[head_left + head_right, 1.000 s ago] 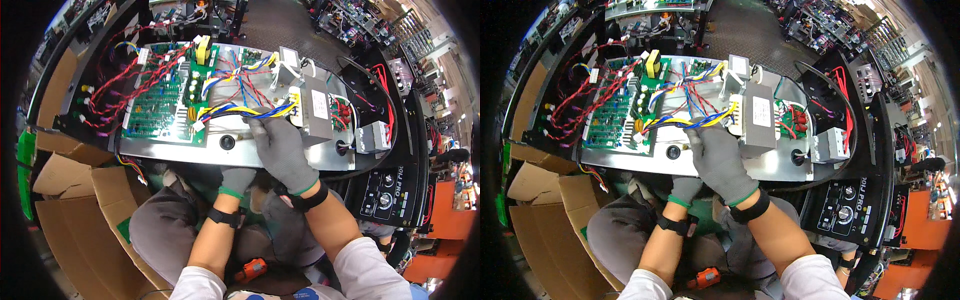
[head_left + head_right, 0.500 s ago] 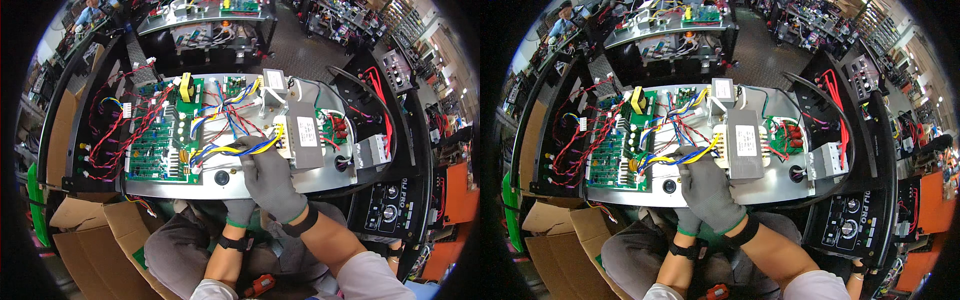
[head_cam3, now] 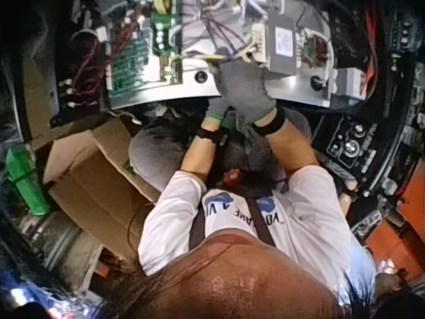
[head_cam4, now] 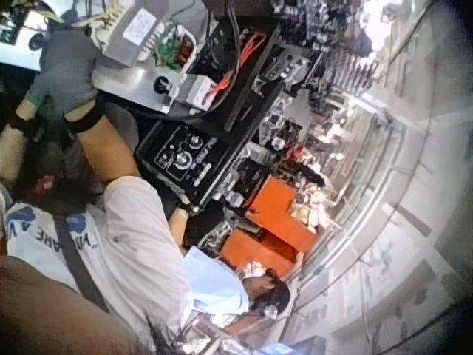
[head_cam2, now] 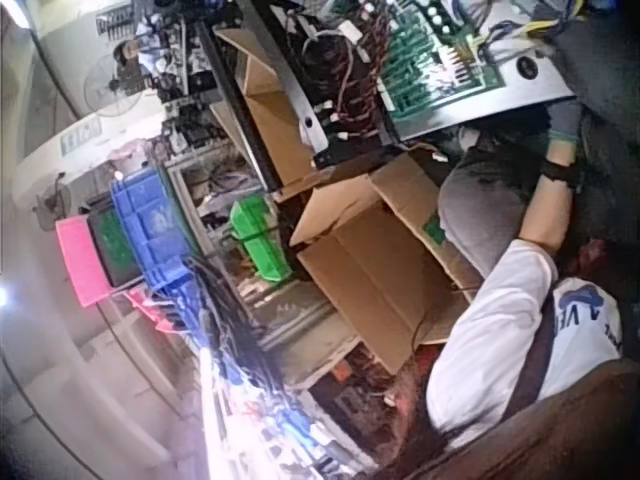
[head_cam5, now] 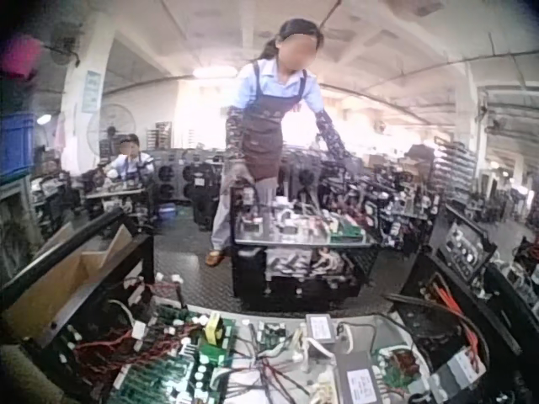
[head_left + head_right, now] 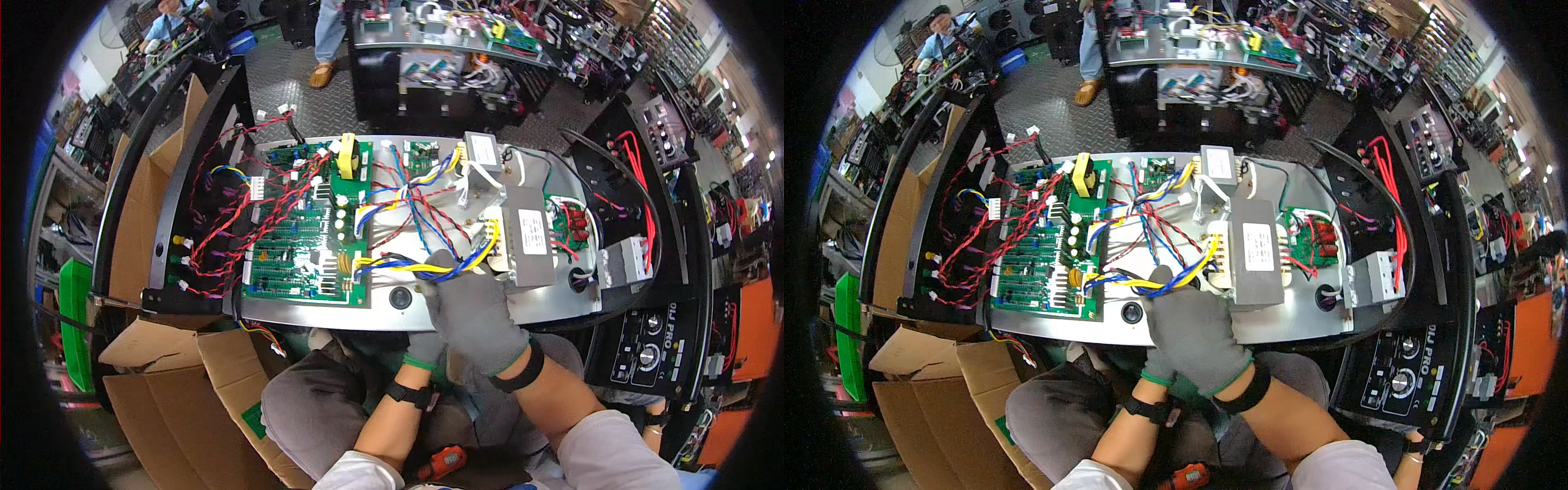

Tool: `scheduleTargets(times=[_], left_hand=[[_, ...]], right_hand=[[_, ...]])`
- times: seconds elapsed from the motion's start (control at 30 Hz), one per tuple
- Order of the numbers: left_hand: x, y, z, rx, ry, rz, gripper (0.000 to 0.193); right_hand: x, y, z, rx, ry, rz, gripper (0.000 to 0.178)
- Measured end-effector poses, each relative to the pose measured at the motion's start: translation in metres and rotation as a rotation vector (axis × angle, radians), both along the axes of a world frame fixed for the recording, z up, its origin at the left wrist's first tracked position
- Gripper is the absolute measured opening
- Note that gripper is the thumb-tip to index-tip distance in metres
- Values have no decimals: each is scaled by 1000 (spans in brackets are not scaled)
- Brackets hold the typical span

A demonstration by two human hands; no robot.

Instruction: Installing and connecting wiring to circuit boards within industrial inverter units.

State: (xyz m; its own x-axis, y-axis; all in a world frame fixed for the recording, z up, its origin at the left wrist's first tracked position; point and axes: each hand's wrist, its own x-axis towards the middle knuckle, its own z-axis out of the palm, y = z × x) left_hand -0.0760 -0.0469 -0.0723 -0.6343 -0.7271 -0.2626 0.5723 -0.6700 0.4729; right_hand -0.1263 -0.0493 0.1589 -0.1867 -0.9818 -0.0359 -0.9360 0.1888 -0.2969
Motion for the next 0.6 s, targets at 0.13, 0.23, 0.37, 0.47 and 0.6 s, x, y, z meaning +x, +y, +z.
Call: scheduleTargets(times=[0.13,0.23,0.37,0.47,0.6], left_hand=[[-3,-1,-2,-36,-43,-34,64],[-6,-1,-2,-51,-61,-57,63],[-8,-1,-3,-77,-90,-84,61],[-8,-1,-3,-94,-113,-104,60],[-6,-2,-1,-114,-137,-131,59]], right_hand=[[-4,-5,-12,-289,-364,-170,15],[-7,-14,-24,-308,-590,-208,22],[-10,-33,-35,-443,-660,-159,28],[-12,-49,-37,-461,-556,-183,29],[-12,-61,-28,-363,-381,-125,32]])
